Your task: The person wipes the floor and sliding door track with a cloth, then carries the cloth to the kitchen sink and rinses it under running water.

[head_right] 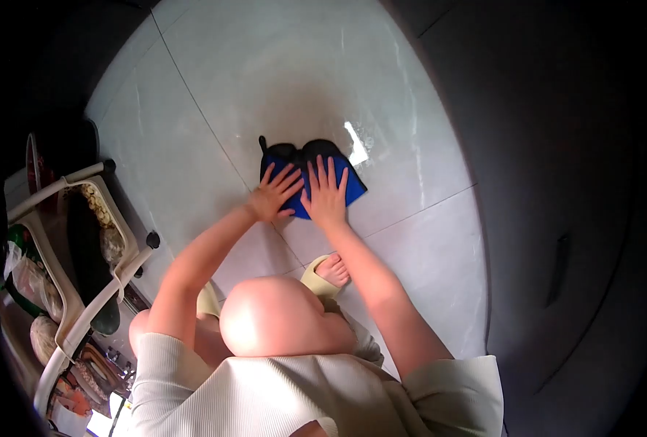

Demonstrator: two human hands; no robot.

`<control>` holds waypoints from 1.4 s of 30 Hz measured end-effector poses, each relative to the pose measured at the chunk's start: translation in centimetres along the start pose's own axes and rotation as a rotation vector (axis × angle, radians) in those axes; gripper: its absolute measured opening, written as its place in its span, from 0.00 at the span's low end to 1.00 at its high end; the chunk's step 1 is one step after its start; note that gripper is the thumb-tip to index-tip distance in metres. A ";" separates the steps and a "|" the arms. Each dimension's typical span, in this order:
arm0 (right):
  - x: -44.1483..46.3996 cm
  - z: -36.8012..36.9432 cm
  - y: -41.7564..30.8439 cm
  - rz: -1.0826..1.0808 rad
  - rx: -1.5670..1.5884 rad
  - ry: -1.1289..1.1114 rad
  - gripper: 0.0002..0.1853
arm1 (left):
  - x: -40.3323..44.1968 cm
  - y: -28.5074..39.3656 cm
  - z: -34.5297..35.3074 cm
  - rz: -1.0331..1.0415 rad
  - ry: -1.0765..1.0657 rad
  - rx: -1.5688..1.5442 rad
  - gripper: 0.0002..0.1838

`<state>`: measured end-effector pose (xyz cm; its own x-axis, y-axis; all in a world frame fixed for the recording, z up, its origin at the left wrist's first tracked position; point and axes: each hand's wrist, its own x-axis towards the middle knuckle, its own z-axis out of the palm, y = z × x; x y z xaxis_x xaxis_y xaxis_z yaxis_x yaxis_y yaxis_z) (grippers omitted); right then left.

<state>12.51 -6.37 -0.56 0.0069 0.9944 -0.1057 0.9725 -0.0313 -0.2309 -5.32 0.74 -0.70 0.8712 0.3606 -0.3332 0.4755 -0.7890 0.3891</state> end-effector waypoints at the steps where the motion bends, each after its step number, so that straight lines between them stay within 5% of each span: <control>1: 1.2 -0.1 -0.1 0.004 0.027 0.020 0.35 | 0.3 -0.8 -1.0 -0.022 0.009 -0.006 0.43; 10: 12.3 2.6 -7.1 -0.043 0.080 0.188 0.34 | -1.8 -11.3 -4.8 -0.165 0.193 0.099 0.41; 20: -1.7 1.0 -6.8 -0.348 -0.017 -0.364 0.42 | -10.4 -1.5 4.3 0.021 0.077 -0.017 0.38; 24: 2.9 2.6 -10.0 -0.161 0.001 -0.128 0.43 | -9.3 -8.5 -0.1 0.078 0.154 -0.001 0.38; 31: 14.5 5.5 -20.7 0.007 0.032 0.113 0.38 | -11.3 -19.0 -2.7 -0.276 0.459 0.146 0.36; 36: 8.4 5.7 -23.0 -0.202 0.113 0.006 0.36 | -17.3 -12.5 3.3 -0.595 0.398 0.086 0.38; 42: -6.4 5.9 -23.5 -0.195 0.099 -0.239 0.36 | -24.5 -2.3 8.1 -0.409 0.314 -0.186 0.33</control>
<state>-11.71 -12.65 -0.13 -0.2435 0.9311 -0.2714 0.9227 0.1362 -0.3607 -28.75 -10.36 -0.39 0.5920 0.7730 -0.2279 0.7717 -0.4623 0.4367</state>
